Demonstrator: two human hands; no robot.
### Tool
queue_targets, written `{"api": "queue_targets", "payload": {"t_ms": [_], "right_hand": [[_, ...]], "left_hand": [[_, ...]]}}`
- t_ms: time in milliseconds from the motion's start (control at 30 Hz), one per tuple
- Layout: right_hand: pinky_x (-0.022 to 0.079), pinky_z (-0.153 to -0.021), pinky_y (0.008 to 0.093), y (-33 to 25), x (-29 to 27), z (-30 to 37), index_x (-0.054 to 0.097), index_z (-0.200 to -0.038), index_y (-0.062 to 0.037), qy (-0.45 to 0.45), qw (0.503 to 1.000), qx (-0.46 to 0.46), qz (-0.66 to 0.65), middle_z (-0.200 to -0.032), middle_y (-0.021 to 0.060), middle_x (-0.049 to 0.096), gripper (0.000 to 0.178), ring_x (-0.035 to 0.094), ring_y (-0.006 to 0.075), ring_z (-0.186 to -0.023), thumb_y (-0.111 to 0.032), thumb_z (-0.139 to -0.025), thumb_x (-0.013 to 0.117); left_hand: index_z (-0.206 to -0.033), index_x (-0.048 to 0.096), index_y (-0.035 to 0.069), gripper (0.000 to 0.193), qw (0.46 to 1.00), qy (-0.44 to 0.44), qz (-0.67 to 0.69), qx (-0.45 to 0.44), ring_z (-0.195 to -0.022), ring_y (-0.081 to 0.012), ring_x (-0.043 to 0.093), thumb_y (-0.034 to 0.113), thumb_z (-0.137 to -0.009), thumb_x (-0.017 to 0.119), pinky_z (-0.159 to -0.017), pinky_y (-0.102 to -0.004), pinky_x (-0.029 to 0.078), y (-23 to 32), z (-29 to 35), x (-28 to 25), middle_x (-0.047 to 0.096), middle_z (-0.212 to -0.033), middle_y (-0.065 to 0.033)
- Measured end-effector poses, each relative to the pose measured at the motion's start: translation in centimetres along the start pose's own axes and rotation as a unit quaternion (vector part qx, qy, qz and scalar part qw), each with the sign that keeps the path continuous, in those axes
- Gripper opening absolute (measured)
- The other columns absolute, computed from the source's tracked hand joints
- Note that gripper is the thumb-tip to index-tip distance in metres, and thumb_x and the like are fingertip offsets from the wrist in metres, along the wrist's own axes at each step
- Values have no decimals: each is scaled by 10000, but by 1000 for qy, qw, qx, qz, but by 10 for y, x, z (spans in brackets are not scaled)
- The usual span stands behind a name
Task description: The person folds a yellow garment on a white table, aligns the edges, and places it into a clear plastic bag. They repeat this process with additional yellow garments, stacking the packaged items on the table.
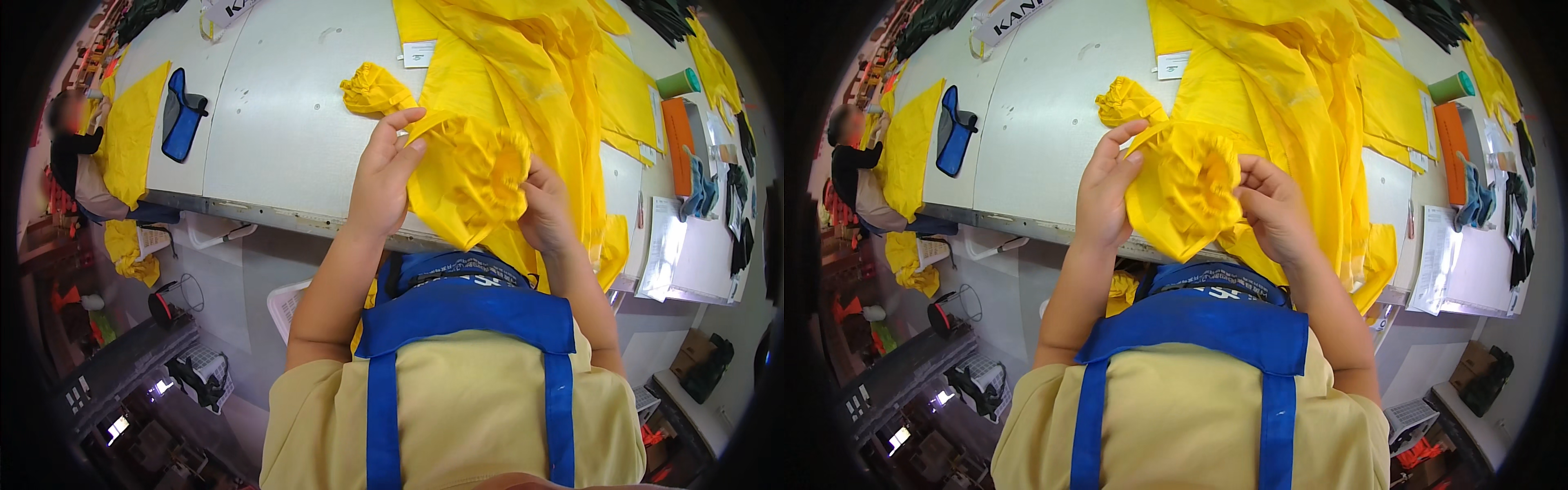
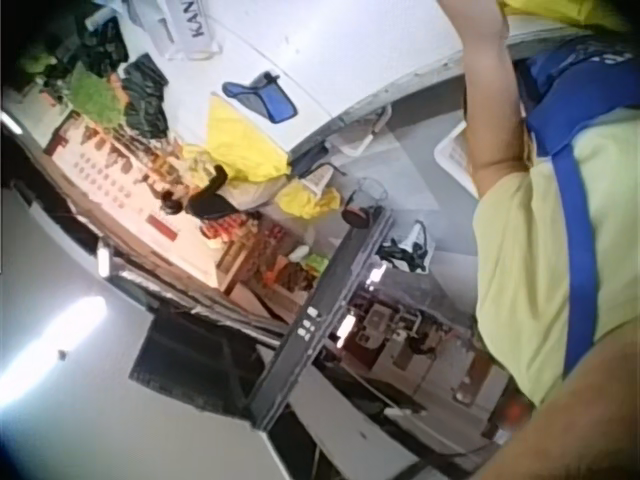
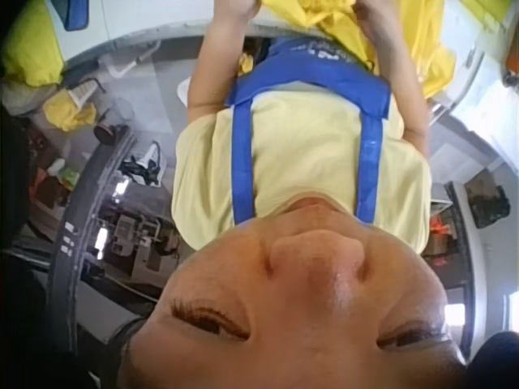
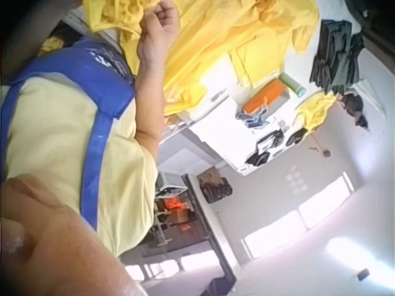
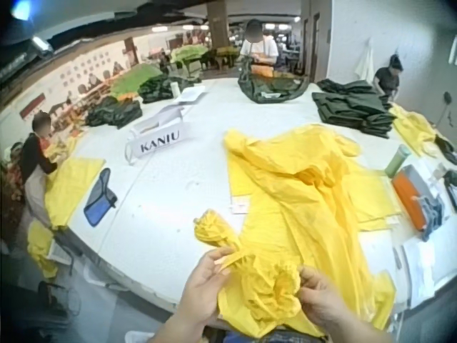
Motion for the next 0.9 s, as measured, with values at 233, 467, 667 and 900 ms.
{"api": "queue_targets", "payload": {"t_ms": [233, 467, 667, 900], "right_hand": [[476, -893, 256, 2, 28, 33, 487, -1237, -9, -26, 995, 78, -59, -1160, 59, 597, 370, 598, 129, -1017, -100, -899, 606], [443, -730, 205, -33, -8, 36, 498, -1131, -49, 79, 987, -81, 118, -929, 11, 532, 229, 519, 70, -794, -12, -918, 422], [431, -802, 231, -47, 17, 54, 498, -1124, -36, 13, 927, -201, 316, -966, 36, 541, 220, 522, 106, -899, 13, -913, 458], [435, -824, 244, -35, 20, 56, 493, -1120, -25, -109, 920, -158, 340, -971, 73, 553, 335, 542, 135, -916, -61, -825, 648]], "left_hand": [[-1201, 380, 37, 270, 991, -22, -2, 129, -1090, -142, 533, -29, -943, 425, -950, -282, 424, -21, 34, 0, 547, -1173, -129], [-888, 545, 54, 138, 871, -283, -401, -17, -828, -146, 541, -63, -829, 504, -780, -263, 440, -39, 66, -16, 565, -911, -44], [-975, 569, 7, 132, 973, -66, -222, 9, -829, -130, 578, 5, -843, 564, -761, -266, 477, 0, 53, 37, 606, -973, -76], [-962, 545, 7, 104, 901, -108, -415, 63, -751, -120, 533, 19, -863, 514, -709, -256, 453, -5, 55, 43, 581, -842, -76]]}}
Point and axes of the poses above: each hand's wrist, its own z-axis away from the middle knuckle, its own x-axis out of the palm, y = z × x, the point moved 5 cm from there along -z, towards the middle knuckle
